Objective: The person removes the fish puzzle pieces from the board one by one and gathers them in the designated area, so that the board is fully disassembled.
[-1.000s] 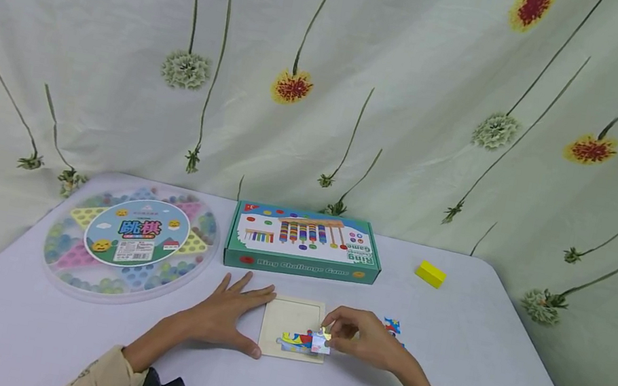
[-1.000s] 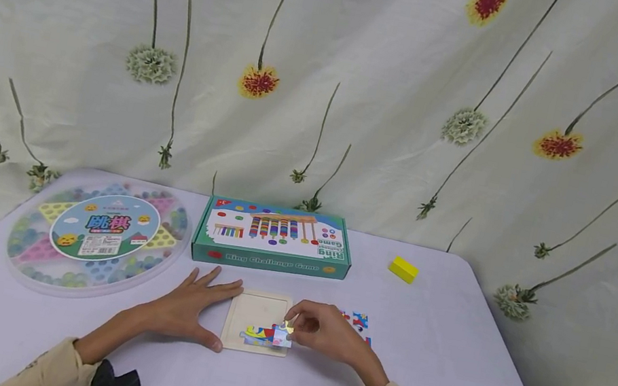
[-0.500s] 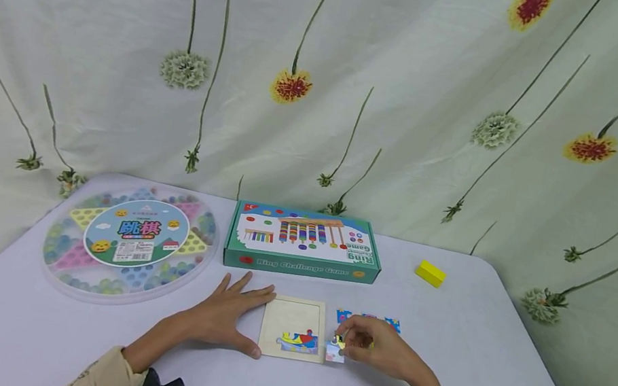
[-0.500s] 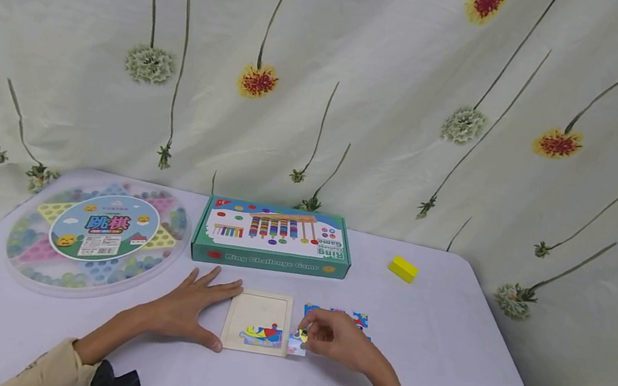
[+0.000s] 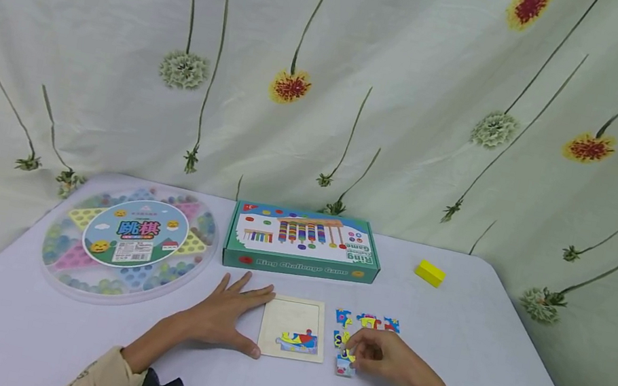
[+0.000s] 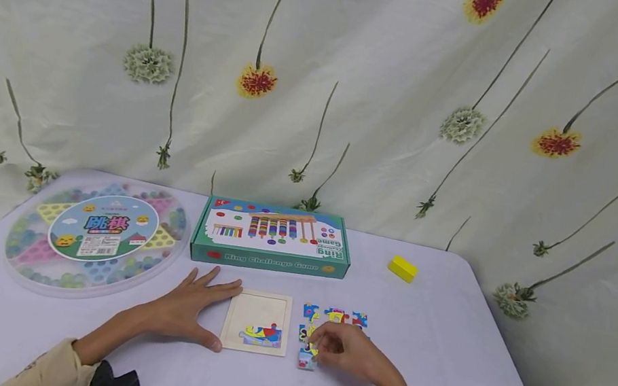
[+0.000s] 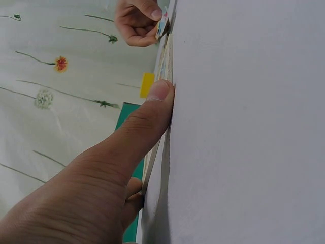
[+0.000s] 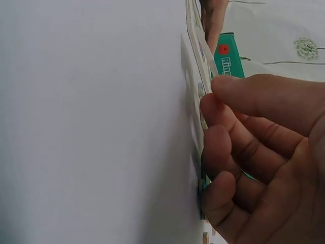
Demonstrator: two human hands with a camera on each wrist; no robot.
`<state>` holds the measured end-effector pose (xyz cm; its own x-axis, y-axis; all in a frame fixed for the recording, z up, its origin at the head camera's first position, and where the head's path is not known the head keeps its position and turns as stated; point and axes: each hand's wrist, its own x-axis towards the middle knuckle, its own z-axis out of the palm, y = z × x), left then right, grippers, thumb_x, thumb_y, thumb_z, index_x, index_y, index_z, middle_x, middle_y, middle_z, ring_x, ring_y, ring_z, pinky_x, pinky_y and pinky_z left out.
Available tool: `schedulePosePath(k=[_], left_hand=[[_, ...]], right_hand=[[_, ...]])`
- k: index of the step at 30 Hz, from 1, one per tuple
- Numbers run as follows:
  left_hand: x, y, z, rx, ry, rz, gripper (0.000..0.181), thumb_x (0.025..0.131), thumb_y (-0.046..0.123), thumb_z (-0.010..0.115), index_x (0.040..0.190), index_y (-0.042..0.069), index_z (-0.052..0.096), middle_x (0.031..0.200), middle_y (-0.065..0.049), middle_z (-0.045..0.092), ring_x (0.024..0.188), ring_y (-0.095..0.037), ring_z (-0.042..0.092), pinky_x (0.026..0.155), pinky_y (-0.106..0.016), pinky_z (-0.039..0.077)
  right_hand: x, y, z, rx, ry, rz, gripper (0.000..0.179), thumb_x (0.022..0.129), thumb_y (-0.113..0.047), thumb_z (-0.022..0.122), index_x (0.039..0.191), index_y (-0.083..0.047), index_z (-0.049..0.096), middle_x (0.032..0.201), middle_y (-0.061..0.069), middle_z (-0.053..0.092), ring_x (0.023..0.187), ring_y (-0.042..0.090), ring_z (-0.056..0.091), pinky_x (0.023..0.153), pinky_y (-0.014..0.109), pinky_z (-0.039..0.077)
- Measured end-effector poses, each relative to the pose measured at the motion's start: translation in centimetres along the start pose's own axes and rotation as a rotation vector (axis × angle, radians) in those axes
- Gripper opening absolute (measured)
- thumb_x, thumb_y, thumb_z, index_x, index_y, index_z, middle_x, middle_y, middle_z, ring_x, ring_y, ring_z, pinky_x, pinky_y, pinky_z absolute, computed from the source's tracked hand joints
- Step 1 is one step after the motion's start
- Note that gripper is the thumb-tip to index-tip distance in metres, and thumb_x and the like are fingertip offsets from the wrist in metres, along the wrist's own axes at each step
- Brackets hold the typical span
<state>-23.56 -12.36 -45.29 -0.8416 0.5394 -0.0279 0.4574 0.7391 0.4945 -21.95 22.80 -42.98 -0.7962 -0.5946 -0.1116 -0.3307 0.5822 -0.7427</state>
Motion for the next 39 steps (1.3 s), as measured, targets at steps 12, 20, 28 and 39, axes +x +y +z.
schedulePosePath(k=[12, 20, 28, 39], left_hand=[[-0.03, -0.12, 0.15, 0.008, 0.009, -0.002, 0.105, 0.063, 0.069, 0.074, 0.149, 0.02, 0.038, 0.156, 0.003, 0.031, 0.147, -0.038, 0.001, 0.113, -0.063, -0.007], [-0.02, -0.05, 0.09, 0.003, 0.009, 0.001, 0.105, 0.063, 0.068, 0.075, 0.149, 0.02, 0.037, 0.156, 0.003, 0.031, 0.147, -0.038, 0.001, 0.113, -0.063, -0.006], [-0.06, -0.01, 0.04, 0.001, 0.01, 0.006, 0.104, 0.064, 0.068, 0.075, 0.148, 0.019, 0.039, 0.156, 0.002, 0.031, 0.146, -0.04, 0.001, 0.113, -0.064, -0.007], [-0.11, -0.11, 0.07, 0.0, 0.013, 0.007, 0.104, 0.063, 0.068, 0.075, 0.148, 0.02, 0.039, 0.156, 0.003, 0.031, 0.147, -0.039, 0.001, 0.112, -0.063, -0.007]], right_hand=[[-0.17, -0.17, 0.3, -0.024, 0.006, -0.002, 0.018, 0.084, -0.006, 0.071, 0.1, -0.012, 0.067, 0.076, -0.004, 0.057, 0.071, 0.005, 0.051, 0.062, 0.017, 0.044], [-0.07, -0.37, 0.47, -0.055, 0.021, 0.01, 0.018, 0.084, -0.002, 0.069, 0.098, -0.013, 0.068, 0.075, -0.005, 0.055, 0.07, 0.005, 0.05, 0.06, 0.016, 0.042], [-0.04, -0.31, 0.61, -0.063, 0.03, -0.001, 0.018, 0.083, -0.002, 0.071, 0.097, -0.013, 0.068, 0.073, -0.005, 0.054, 0.069, 0.005, 0.05, 0.059, 0.017, 0.042], [-0.18, -0.29, 0.49, -0.093, 0.026, 0.008, 0.02, 0.083, -0.002, 0.07, 0.098, -0.015, 0.067, 0.073, -0.007, 0.055, 0.068, 0.004, 0.05, 0.059, 0.017, 0.044]])
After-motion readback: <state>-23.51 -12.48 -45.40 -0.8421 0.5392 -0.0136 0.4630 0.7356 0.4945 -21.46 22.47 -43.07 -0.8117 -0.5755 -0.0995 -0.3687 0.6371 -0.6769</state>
